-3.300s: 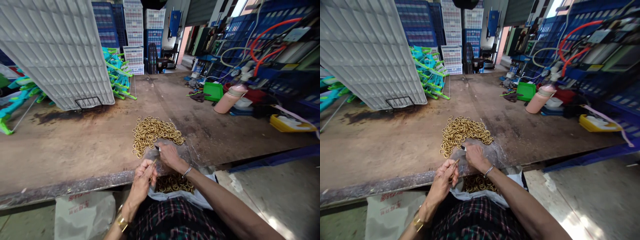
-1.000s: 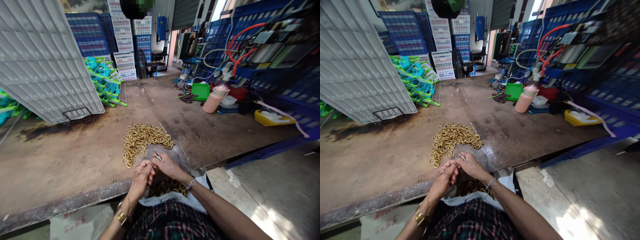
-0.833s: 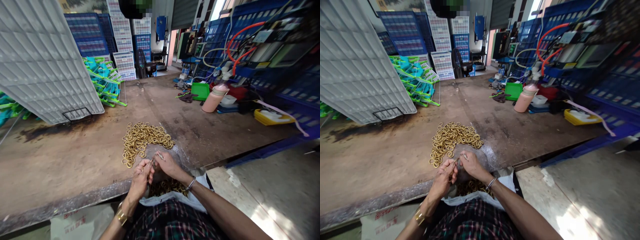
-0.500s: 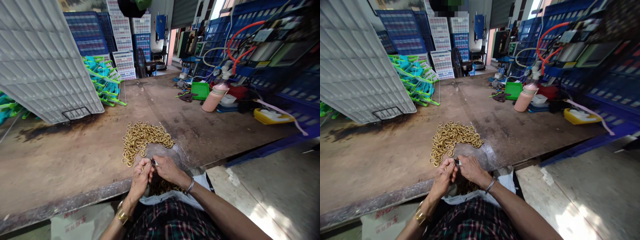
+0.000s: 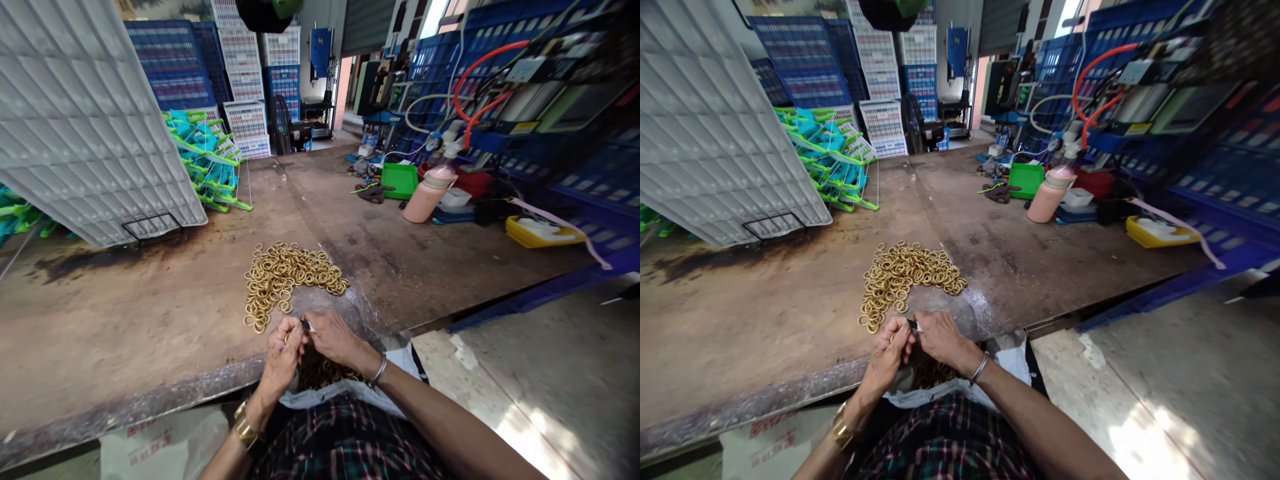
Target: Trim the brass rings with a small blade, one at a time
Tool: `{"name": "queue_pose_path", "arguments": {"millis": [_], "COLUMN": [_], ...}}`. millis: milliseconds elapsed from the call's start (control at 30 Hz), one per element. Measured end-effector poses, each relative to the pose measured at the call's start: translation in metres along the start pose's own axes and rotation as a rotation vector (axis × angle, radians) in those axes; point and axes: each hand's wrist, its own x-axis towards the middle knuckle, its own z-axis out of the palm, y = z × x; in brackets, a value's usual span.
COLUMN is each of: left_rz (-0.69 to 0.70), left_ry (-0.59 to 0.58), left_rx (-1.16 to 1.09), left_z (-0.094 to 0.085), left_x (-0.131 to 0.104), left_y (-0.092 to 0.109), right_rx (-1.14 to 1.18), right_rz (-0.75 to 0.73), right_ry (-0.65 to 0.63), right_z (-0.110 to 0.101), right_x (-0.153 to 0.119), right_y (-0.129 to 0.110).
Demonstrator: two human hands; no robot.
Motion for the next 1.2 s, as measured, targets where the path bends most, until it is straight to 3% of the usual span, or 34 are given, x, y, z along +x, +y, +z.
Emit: {"name": "queue_pose_path", "arguments": {"millis": [100,233,367,500,600,800,900,1033,1200], "left_rz": [-0.005,-0.041,-0.104,-0.18,-0.212,-0.287,-0.334,-0.315,-0.117], "left_ry": [-0.009,-0.06,-0.142,-0.029,0.051,0.007,0.069,0.15,0.176], "left_rx": [0.032,0.032,-0.148,-0.414,-0.547,-0.743,-0.805,-0.772,-0.435], "left_z": [-0.003,-0.002,0.001,-0.003,-0.01,-0.026,-0.03,-0.03,-0.023], "left_x": [-0.002,-0.011,-0.016,-0.01,-0.008,-0.008,-0.005,-0.001,0.005], "left_y": [0.004,0.013,0.011,0.002,-0.002,-0.005,-0.006,-0.007,-0.012], "right_rx": [0.019,-0.008,0.01,0.031,-0.021,-0.03,0.001,0.063,0.125], "right_rz": [0.0,0.055,0.074,0.055,0.132,0.168,0.151,0.107,-0.046], "right_ry": [-0.03,0.02,0.094,0.165,0.163,0.183,0.191,0.211,0.188], "right_z": [0.004,0.009,0.008,0.012,0.021,0.026,0.024,0.021,0.016], "right_x": [0.002,0.011,0.027,0.043,0.054,0.063,0.064,0.059,0.039], "right_y": [0.003,0.01,0.011,-0.002,-0.01,-0.01,-0.006,-0.001,-0.002]}}
